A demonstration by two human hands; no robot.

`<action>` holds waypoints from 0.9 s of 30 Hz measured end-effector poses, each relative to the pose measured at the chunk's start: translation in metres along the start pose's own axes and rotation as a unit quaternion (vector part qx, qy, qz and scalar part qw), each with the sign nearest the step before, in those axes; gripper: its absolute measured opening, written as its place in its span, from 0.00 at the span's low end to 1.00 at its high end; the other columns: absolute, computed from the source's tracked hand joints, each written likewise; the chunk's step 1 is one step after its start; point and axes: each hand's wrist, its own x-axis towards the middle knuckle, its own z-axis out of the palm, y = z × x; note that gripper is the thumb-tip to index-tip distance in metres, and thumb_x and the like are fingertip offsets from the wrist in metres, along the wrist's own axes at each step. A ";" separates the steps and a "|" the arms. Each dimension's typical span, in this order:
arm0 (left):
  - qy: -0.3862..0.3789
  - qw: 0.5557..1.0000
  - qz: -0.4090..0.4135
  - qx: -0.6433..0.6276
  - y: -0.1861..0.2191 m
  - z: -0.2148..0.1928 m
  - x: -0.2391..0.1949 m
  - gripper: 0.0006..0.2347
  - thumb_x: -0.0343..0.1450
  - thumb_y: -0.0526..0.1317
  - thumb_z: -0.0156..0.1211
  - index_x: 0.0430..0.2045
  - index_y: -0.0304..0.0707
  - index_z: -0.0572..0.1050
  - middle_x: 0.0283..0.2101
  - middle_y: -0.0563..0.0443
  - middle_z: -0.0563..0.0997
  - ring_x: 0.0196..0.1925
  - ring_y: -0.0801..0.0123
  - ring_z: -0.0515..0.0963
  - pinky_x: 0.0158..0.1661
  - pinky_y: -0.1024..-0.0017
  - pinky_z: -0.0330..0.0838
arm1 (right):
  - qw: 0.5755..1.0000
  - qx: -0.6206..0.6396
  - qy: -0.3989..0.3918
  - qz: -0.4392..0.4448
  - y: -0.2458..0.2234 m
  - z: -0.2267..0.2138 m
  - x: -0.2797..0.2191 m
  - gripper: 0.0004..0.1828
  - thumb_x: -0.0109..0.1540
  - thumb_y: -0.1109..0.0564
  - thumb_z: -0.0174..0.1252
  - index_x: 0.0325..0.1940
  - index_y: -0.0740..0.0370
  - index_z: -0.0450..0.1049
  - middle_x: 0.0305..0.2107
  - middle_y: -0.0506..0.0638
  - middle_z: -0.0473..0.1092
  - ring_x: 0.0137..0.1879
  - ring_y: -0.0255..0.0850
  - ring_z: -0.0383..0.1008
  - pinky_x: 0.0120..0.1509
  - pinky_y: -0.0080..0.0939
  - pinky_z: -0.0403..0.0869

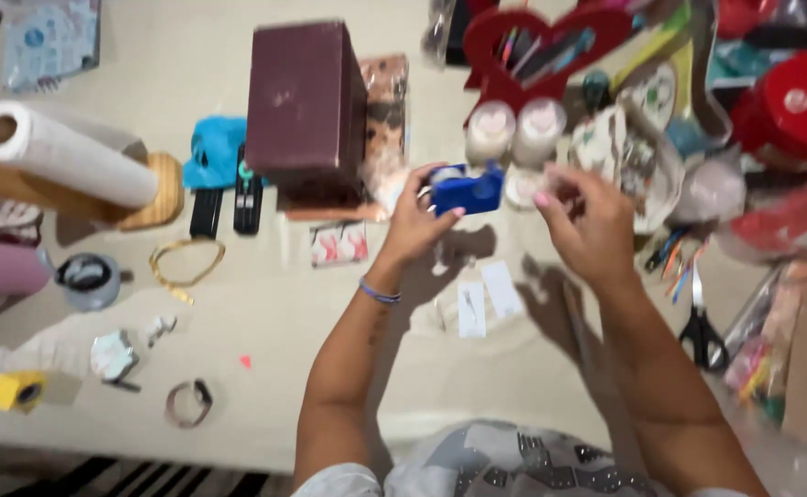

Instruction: The person sits at a cluttered table and prepares small items for packaging. They handle a small metallic object, placing it into a clear plastic bag and sealing it with a white label. They then use a blue tape dispenser to apply tape to the label. Finally, they use scissors to cut a piece of brown paper from a larger sheet.

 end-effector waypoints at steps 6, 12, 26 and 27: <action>-0.086 0.983 0.125 0.107 -0.019 0.017 -0.059 0.30 0.60 0.30 0.80 0.57 0.42 0.73 0.54 0.46 0.79 0.60 0.57 0.77 0.65 0.57 0.66 | 0.954 0.125 -0.223 0.155 0.006 0.009 -0.059 0.43 0.53 0.68 0.75 0.70 0.75 0.65 0.60 0.73 0.65 0.51 0.73 0.74 0.44 0.56 0.79; -0.149 0.872 0.211 0.417 -0.035 0.022 -0.060 0.23 0.64 0.36 0.71 0.52 0.44 0.69 0.55 0.45 0.77 0.59 0.52 0.76 0.57 0.59 0.72 | 0.967 -0.024 -0.244 0.071 0.014 0.006 -0.090 0.33 0.59 0.66 0.71 0.67 0.62 0.72 0.55 0.62 0.72 0.50 0.50 0.73 0.48 0.46 0.76; -0.178 0.835 0.257 0.453 -0.102 -0.014 -0.019 0.28 0.57 0.32 0.71 0.54 0.44 0.71 0.50 0.43 0.81 0.53 0.50 0.80 0.53 0.62 0.70 | 0.802 -0.169 -0.528 0.223 0.110 0.090 -0.052 0.19 0.67 0.46 0.61 0.36 0.66 0.80 0.29 0.55 0.75 0.37 0.46 0.71 0.42 0.47 0.65; -0.175 0.835 0.258 0.453 -0.100 -0.017 -0.016 0.28 0.57 0.32 0.71 0.54 0.44 0.71 0.50 0.43 0.81 0.53 0.50 0.80 0.53 0.62 0.70 | 0.802 -0.170 -0.529 0.220 0.110 0.094 -0.048 0.19 0.67 0.46 0.61 0.36 0.66 0.80 0.29 0.55 0.75 0.37 0.46 0.71 0.42 0.47 0.65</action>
